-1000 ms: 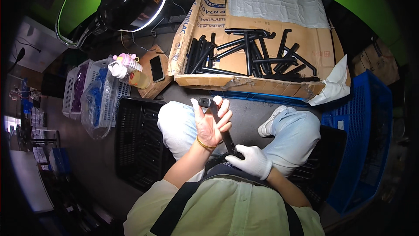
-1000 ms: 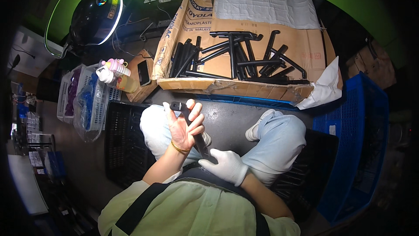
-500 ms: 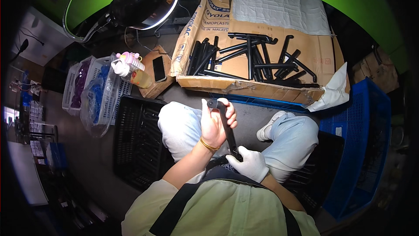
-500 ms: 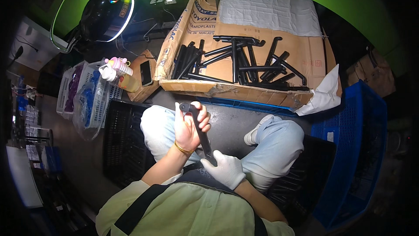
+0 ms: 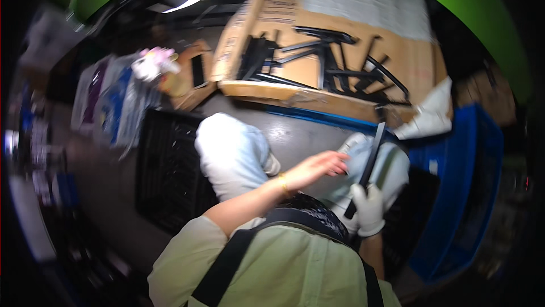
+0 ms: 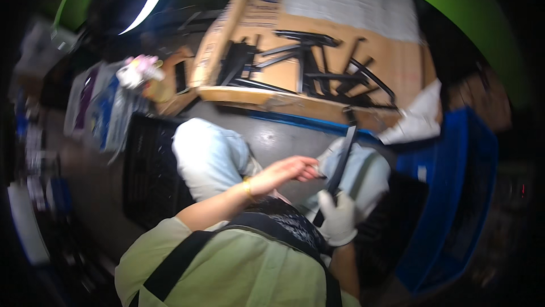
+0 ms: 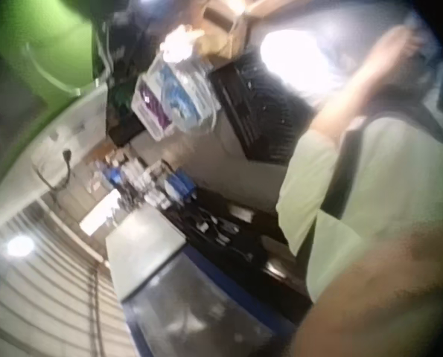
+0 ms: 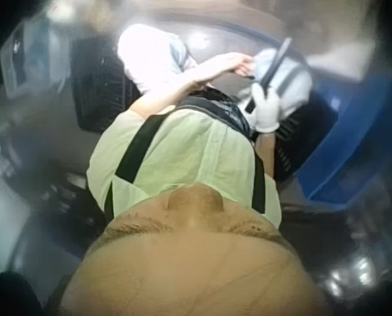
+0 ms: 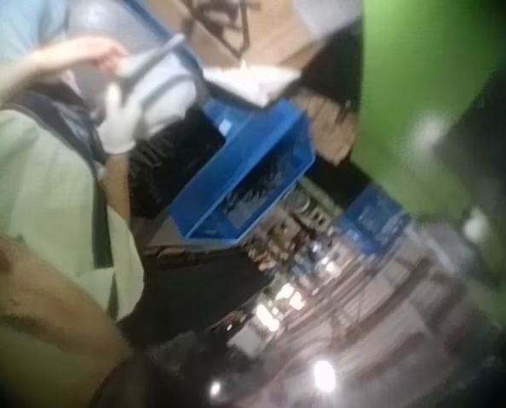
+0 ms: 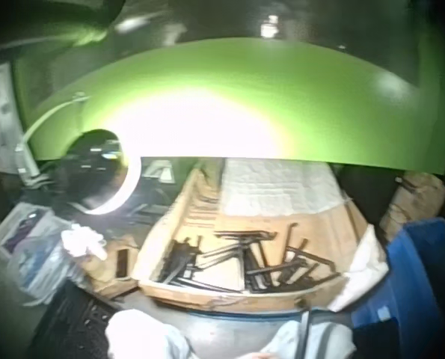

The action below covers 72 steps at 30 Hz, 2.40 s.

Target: The person assembles small black plastic and metal components onto a larger L-shaped black handle by hand.

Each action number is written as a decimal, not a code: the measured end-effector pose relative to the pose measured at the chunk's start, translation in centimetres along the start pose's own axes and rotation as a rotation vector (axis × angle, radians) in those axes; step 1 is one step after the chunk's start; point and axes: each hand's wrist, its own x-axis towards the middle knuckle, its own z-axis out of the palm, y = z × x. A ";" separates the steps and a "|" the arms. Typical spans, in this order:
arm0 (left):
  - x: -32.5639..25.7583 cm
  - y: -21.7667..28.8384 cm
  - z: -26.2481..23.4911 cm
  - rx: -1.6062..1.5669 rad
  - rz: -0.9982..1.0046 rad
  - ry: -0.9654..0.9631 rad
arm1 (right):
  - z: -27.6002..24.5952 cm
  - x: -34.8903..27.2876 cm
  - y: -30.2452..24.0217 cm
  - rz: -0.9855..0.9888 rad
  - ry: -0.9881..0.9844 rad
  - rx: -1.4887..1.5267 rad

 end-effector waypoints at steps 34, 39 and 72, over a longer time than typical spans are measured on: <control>-6.3 16.7 -27.7 1.206 0.808 1.350 | 4.7 17.4 3.0 -0.238 -0.316 -0.599; 9.4 13.6 -26.2 1.475 0.181 0.686 | 4.6 19.9 8.4 -0.612 -0.497 -0.947; 2.9 8.3 -4.8 -0.226 0.190 0.419 | 8.5 8.7 -4.5 -0.197 -0.394 0.125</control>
